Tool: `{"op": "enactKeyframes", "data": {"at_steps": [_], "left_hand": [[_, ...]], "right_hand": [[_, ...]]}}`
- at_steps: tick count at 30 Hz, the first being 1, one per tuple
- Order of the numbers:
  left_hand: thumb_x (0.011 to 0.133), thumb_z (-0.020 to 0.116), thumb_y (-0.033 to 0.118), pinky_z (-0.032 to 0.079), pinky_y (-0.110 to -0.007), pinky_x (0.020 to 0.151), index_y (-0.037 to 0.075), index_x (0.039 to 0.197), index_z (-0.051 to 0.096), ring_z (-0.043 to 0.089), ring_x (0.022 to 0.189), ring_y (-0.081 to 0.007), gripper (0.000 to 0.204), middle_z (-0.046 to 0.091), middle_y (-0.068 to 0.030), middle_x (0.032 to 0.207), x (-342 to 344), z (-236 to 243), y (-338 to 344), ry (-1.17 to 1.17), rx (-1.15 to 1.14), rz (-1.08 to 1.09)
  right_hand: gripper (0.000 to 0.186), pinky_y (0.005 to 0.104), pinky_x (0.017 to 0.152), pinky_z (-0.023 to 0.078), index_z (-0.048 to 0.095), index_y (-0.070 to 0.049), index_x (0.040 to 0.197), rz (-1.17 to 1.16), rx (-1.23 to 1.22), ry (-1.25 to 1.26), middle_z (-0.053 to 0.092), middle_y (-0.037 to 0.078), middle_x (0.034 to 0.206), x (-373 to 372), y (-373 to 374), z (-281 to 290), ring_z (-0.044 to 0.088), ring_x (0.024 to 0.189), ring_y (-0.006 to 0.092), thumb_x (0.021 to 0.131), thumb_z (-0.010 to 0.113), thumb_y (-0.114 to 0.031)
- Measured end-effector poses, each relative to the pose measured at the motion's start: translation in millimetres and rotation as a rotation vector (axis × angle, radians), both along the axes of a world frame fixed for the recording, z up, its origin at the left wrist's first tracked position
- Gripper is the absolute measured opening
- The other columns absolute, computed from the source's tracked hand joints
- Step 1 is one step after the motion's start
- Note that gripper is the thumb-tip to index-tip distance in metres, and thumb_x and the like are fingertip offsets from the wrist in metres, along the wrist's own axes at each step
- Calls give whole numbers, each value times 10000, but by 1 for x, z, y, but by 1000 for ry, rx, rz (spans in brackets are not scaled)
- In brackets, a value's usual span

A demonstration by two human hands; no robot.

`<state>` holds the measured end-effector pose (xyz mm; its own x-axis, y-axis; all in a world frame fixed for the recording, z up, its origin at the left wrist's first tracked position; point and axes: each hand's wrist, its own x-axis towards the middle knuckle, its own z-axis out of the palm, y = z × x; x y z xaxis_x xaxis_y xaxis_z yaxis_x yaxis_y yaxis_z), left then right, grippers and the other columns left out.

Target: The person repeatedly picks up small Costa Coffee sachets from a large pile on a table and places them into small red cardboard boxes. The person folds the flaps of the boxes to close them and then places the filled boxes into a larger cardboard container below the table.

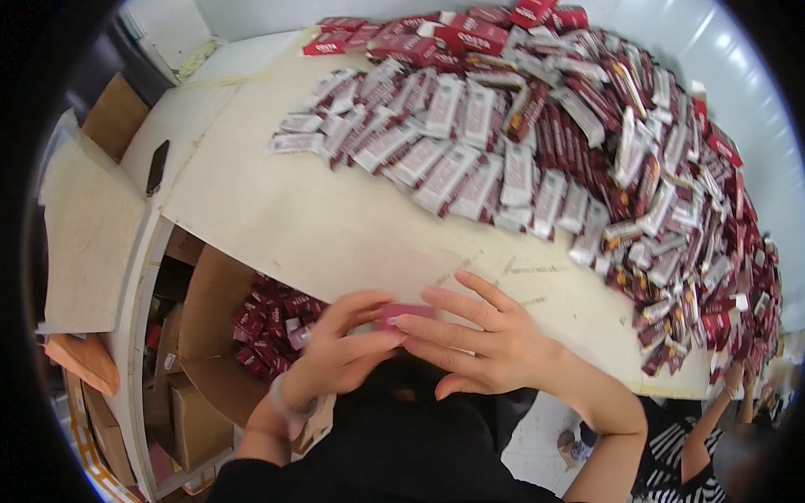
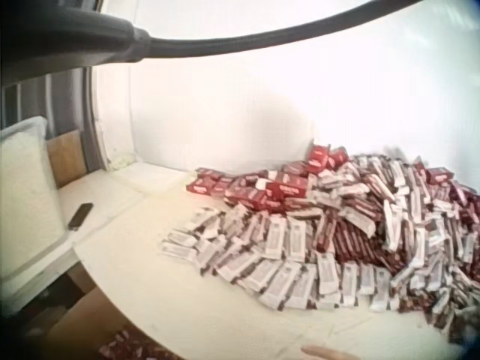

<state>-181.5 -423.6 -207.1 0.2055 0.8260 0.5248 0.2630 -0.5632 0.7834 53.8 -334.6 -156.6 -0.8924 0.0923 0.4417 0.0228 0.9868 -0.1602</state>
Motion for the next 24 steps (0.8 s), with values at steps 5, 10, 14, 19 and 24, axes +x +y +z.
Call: {"op": "enactKeyframes", "data": {"at_steps": [5,10,14,19,24], "left_hand": [[711,773,77,526,-382,889,126,1083,685,614,1065,-348,385,561,-168,1253,-139,40,-66,784,-523,447],[745,692,15,499,-416,901,26,1108,630,606,1054,-382,368,635,-175,1150,-254,77,93,914,-175,568],[799,700,127,458,-447,942,62,1341,461,568,1103,-381,596,585,-199,1226,-315,56,321,992,148,546],[978,441,335,321,-598,1061,142,1465,345,387,1354,-304,532,415,-97,1476,-272,-13,541,1070,-12,740],[989,390,385,344,-584,1038,282,1385,479,461,1283,-256,419,470,-71,1429,-256,-19,530,1399,-195,659]], "right_hand": [[485,458,1026,417,533,10,1207,-174,99,110,585,149,1256,-72,121,19,506,1237,334,773,683,-147],[913,569,1085,298,310,-90,1467,-311,214,-546,346,144,1495,-159,263,14,280,1405,347,670,753,-134],[1093,610,1079,284,238,-108,1507,-255,92,-695,332,146,1491,-197,319,-8,262,1416,333,618,824,-353],[1030,587,1024,337,364,-72,1433,-161,144,-668,498,132,1264,-187,305,-8,480,1218,297,609,834,-474],[678,556,1016,365,522,1,1206,-283,288,-645,574,109,1071,-159,267,-1,560,1103,269,709,796,-370]]}}
